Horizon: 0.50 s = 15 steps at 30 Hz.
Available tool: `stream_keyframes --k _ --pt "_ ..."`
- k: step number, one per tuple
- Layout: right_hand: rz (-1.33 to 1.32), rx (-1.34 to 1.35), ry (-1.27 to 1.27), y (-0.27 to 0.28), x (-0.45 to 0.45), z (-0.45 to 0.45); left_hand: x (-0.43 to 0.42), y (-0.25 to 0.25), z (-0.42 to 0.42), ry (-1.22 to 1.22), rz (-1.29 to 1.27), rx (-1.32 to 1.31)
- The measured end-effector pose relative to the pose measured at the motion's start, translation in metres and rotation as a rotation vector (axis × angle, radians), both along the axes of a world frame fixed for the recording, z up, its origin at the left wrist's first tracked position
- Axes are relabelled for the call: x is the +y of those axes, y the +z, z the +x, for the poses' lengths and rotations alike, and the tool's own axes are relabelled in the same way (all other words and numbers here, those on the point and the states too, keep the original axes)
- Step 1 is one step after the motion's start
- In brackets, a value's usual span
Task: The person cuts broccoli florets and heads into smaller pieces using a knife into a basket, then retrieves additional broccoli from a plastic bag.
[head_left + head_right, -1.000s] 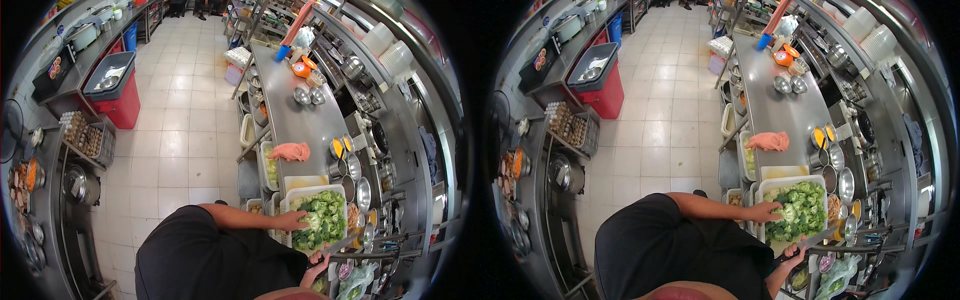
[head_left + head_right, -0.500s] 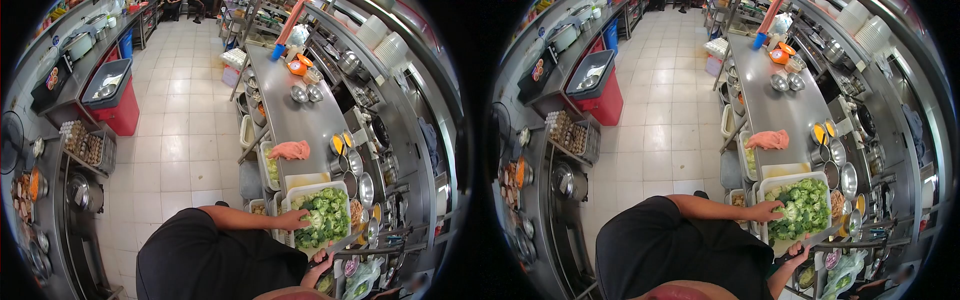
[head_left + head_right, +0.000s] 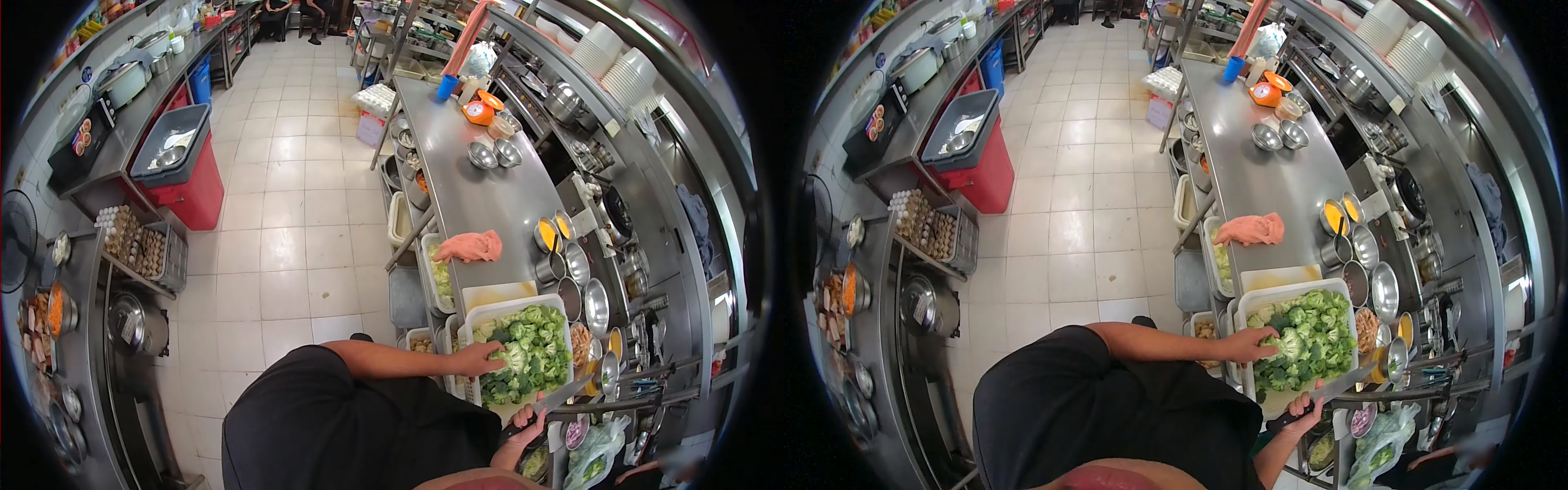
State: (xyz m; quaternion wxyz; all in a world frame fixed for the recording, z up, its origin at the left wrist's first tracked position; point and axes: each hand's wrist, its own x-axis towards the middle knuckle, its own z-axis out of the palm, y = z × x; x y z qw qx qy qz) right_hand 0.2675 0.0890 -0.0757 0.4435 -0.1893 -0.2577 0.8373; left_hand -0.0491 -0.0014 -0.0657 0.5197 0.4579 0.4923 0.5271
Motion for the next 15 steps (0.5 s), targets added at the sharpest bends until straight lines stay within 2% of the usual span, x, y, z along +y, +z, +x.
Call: stream_keyframes --k 15 --pt "0.022 -0.086 -0.012 -0.0017 0.0012 -0.0011 -0.0012 -0.0021 0.0015 0.040 0.040 -0.013"
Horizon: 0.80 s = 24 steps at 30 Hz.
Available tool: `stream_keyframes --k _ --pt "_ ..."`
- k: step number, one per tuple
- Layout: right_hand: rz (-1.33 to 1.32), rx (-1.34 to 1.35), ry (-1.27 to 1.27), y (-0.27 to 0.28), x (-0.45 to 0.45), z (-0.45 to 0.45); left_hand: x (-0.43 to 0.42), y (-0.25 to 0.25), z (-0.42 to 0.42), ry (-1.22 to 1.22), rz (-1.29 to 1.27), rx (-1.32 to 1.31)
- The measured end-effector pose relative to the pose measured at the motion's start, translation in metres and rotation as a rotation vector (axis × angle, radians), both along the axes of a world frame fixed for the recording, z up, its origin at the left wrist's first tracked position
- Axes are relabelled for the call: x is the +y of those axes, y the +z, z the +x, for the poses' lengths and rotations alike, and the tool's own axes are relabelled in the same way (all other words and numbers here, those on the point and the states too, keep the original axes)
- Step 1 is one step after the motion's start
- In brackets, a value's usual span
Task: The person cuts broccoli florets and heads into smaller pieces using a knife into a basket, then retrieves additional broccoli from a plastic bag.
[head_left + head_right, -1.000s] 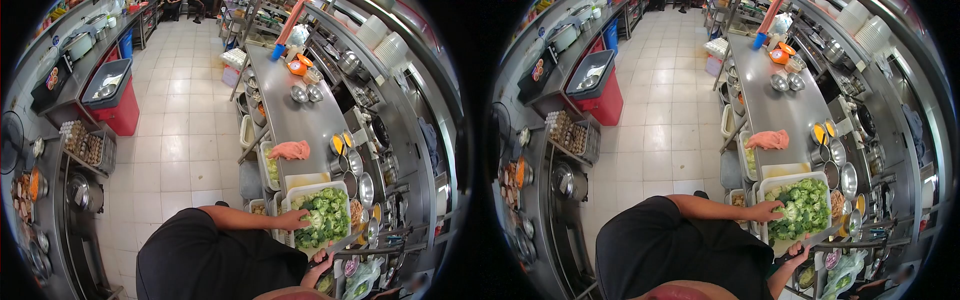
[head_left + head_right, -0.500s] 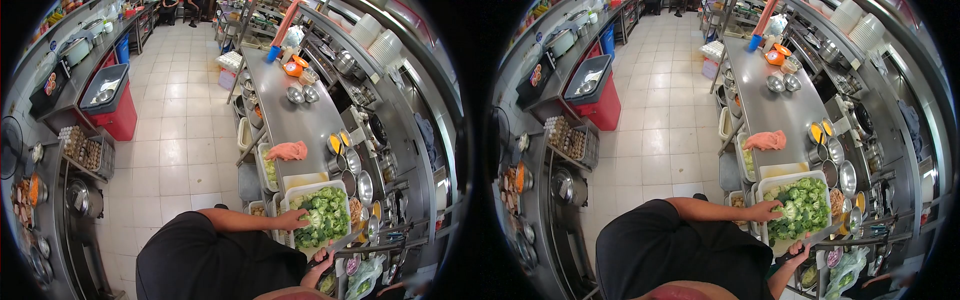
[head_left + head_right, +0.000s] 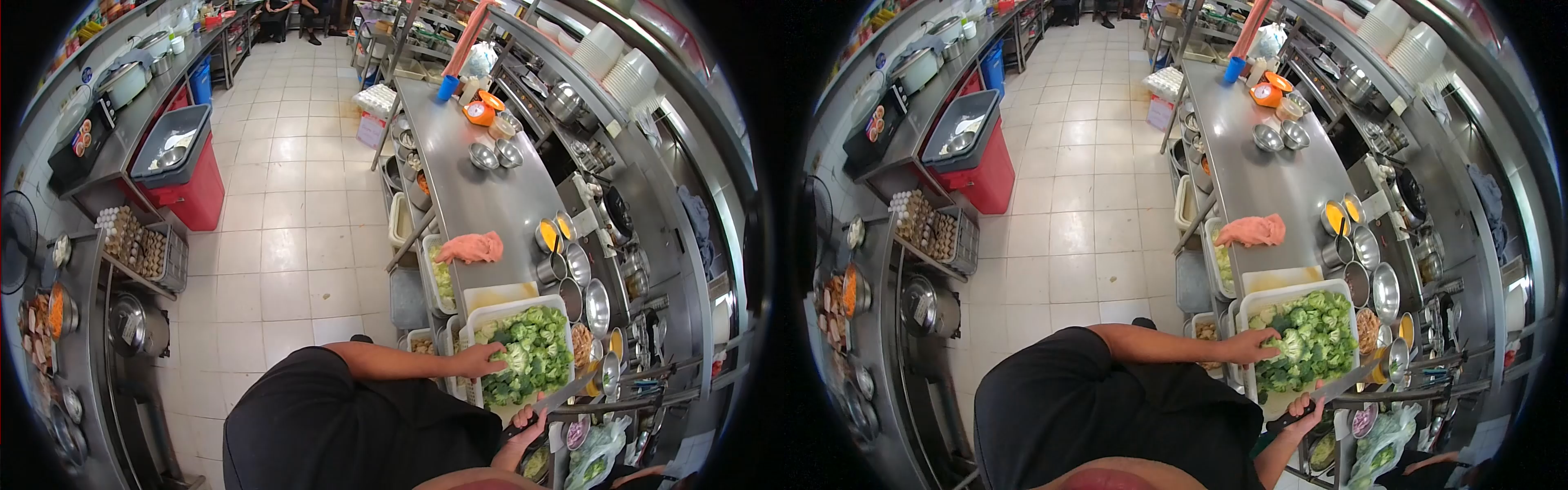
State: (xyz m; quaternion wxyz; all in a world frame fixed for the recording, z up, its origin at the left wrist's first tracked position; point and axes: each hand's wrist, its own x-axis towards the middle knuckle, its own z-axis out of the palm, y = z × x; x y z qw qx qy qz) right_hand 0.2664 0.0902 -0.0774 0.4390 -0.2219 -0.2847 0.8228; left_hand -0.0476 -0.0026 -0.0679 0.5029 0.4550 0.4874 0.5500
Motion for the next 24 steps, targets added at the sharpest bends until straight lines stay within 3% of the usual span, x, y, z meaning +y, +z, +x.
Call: stream_keyframes --k 6,13,24 --pt "-0.038 0.007 0.019 0.000 0.003 0.004 0.008 -0.011 0.003 0.025 0.034 0.008" --pt "-0.067 0.083 0.019 -0.005 0.002 0.011 0.004 0.014 0.005 0.015 -0.140 -0.047" --pt "-0.078 -0.033 -0.096 -0.004 -0.010 0.003 0.017 -0.003 0.018 0.014 -0.300 -0.076"
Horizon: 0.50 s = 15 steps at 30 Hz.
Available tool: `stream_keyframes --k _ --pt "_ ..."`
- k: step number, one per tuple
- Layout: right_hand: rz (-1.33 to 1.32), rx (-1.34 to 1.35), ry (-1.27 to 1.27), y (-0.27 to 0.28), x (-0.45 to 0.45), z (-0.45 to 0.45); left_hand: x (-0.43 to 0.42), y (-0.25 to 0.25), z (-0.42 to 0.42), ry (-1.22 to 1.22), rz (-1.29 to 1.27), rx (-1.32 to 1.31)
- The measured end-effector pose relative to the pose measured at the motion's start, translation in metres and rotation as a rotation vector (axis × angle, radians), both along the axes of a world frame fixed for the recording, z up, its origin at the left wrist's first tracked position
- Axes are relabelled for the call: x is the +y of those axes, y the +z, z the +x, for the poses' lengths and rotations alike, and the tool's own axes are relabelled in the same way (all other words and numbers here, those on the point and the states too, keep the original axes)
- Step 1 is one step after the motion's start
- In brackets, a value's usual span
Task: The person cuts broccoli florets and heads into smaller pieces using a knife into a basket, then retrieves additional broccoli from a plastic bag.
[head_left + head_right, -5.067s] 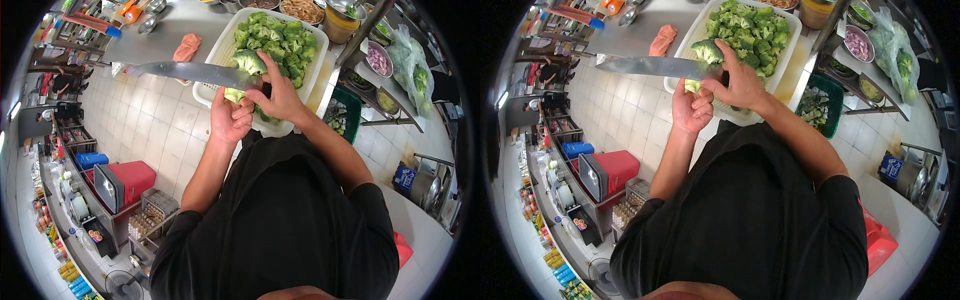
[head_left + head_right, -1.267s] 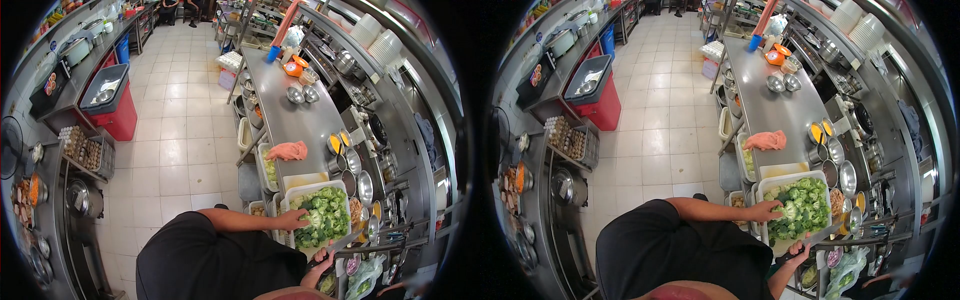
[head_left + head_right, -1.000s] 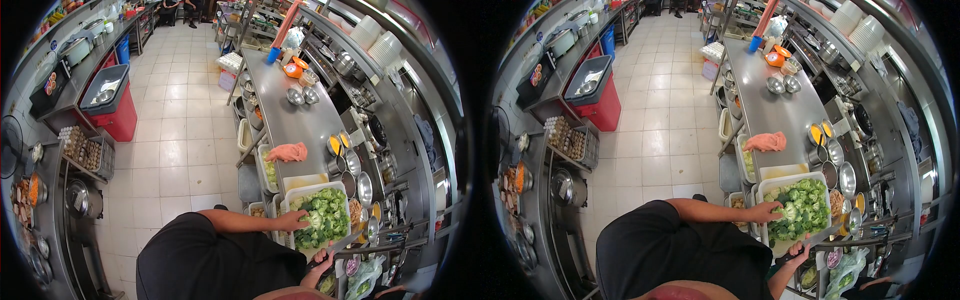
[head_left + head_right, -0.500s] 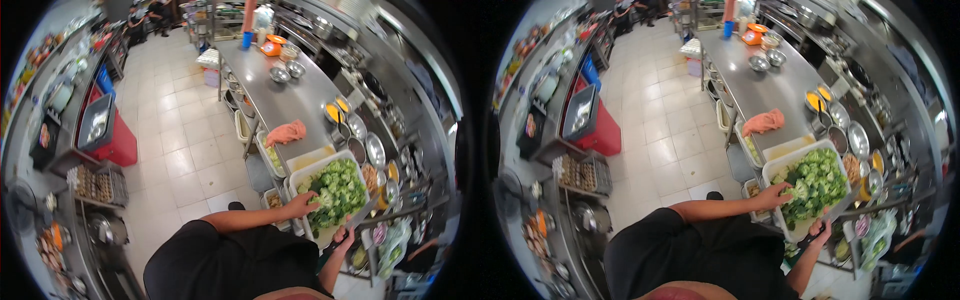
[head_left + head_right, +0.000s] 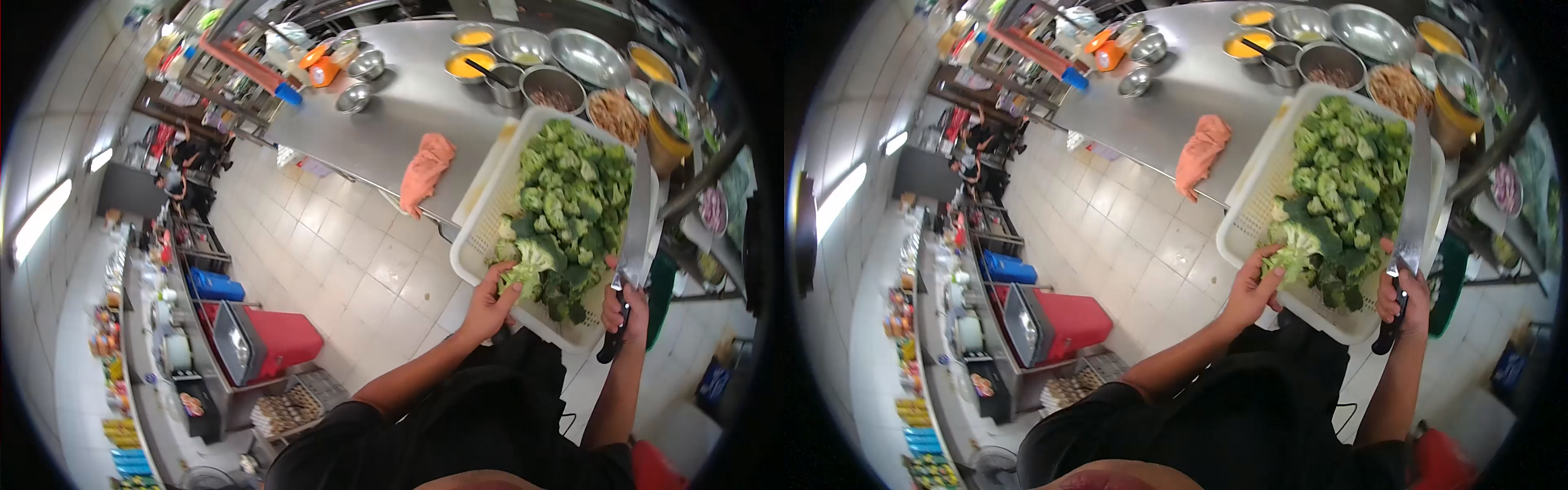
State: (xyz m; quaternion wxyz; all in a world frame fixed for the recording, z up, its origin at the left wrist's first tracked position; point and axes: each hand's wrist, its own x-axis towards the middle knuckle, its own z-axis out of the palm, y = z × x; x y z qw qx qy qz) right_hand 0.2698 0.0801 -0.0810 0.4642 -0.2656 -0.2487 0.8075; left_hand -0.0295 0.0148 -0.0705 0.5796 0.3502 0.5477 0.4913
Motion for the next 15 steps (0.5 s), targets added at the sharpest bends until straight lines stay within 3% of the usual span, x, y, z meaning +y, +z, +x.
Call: stream_keyframes --k 15 --pt "-0.107 0.158 0.128 0.003 0.010 0.008 0.004 0.005 0.000 0.007 -0.093 0.087"
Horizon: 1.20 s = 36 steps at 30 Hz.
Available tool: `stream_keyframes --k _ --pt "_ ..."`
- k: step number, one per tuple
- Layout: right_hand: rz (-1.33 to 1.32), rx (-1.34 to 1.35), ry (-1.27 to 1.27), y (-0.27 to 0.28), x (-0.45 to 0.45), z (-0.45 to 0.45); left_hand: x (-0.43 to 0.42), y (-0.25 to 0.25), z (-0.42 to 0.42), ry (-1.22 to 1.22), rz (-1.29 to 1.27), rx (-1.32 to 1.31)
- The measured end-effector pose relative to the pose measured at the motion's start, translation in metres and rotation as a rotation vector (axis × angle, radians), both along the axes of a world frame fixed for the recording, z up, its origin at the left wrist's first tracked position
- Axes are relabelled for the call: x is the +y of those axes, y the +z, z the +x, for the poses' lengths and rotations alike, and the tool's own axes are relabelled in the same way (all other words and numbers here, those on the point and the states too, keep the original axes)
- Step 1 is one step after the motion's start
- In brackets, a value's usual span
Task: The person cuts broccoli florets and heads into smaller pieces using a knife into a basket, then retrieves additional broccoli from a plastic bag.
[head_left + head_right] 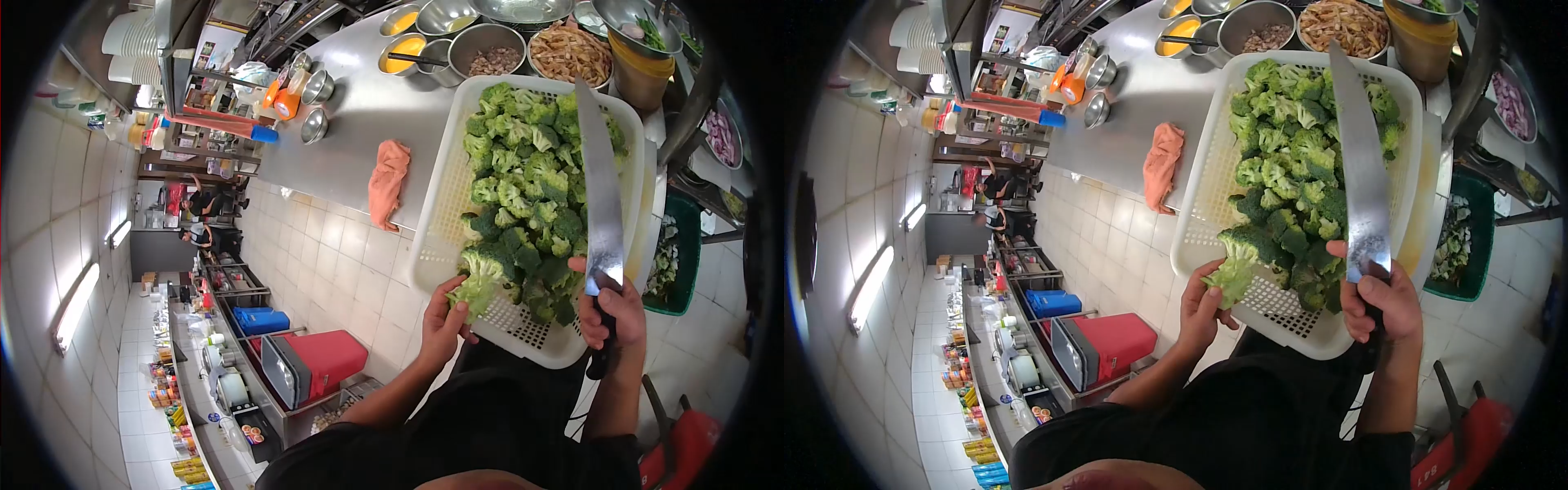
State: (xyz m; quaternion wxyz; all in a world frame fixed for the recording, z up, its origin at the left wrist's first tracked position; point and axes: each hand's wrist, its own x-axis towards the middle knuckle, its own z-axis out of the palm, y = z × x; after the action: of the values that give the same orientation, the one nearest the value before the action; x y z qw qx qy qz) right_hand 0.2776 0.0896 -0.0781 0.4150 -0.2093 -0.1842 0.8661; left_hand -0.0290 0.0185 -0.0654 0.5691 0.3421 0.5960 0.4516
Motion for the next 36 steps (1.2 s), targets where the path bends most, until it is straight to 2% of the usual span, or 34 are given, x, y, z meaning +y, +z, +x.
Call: stream_keyframes --k 8,15,17,20,22,24,27,29,30,36 --pt "-0.064 0.056 0.072 0.005 0.007 0.005 0.003 0.003 0.005 0.026 0.009 0.010" --pt "-0.039 0.042 0.176 -0.001 0.011 0.001 0.005 0.004 0.010 0.109 -0.019 0.179" --pt "-0.151 0.041 0.180 0.010 0.014 -0.005 0.009 0.006 0.013 0.124 -0.013 0.140" --pt "-0.088 -0.103 0.207 0.021 0.019 -0.011 0.010 0.011 0.018 0.159 0.010 0.089" --pt "-0.049 -0.299 0.223 0.030 0.018 -0.018 0.009 0.011 0.020 0.167 0.039 0.065" --pt "0.034 -0.539 0.210 0.044 0.009 -0.028 0.009 0.009 0.022 0.182 0.065 0.048" --pt "0.353 -0.775 0.212 0.059 0.000 -0.032 0.005 0.010 0.028 0.246 0.064 -0.007" --pt "0.619 -0.888 0.100 0.051 -0.008 -0.043 0.002 0.013 0.034 0.273 0.061 -0.113" --pt "0.752 -0.939 0.040 0.049 -0.010 -0.049 0.001 0.015 0.037 0.282 0.059 -0.163" --pt "0.980 -1.034 0.038 0.061 -0.015 -0.074 -0.014 0.034 0.054 0.258 0.098 -0.325"
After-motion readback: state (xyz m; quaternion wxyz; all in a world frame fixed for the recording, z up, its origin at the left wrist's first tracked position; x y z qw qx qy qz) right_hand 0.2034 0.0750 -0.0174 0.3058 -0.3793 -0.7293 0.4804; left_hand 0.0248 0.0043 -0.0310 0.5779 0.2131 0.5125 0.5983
